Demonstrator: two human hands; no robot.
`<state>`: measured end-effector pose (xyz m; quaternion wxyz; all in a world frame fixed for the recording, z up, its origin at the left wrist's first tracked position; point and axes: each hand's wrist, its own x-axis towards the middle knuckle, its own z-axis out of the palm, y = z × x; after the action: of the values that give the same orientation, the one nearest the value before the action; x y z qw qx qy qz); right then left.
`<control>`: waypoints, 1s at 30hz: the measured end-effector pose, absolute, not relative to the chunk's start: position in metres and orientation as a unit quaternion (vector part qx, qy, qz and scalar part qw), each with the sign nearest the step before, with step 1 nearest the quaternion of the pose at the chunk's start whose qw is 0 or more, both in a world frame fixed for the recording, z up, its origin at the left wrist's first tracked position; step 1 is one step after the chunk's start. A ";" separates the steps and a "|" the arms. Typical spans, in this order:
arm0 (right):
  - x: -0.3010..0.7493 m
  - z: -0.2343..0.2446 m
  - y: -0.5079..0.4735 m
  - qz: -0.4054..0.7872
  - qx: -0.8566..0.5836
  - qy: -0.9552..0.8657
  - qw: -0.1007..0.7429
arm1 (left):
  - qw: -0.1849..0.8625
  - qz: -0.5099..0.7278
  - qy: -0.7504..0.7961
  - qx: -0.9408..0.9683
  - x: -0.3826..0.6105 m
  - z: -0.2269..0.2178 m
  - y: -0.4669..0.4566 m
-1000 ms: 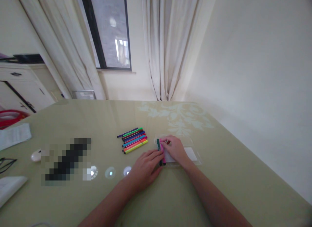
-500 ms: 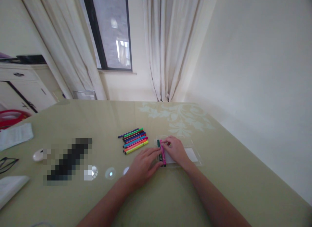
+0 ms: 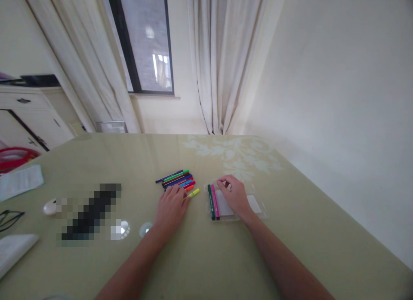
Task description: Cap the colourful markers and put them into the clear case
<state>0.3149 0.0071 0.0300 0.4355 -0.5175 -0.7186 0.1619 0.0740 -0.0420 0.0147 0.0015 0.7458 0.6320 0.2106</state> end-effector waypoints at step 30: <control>0.330 0.043 0.017 0.468 -0.459 -0.486 0.578 | 0.139 0.302 0.427 0.841 0.117 0.015 -0.068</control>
<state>0.3296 0.0174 0.0433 0.5777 -0.4591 -0.4859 0.4683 0.1175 -0.0678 0.0147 0.1385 0.8408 0.4273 0.3021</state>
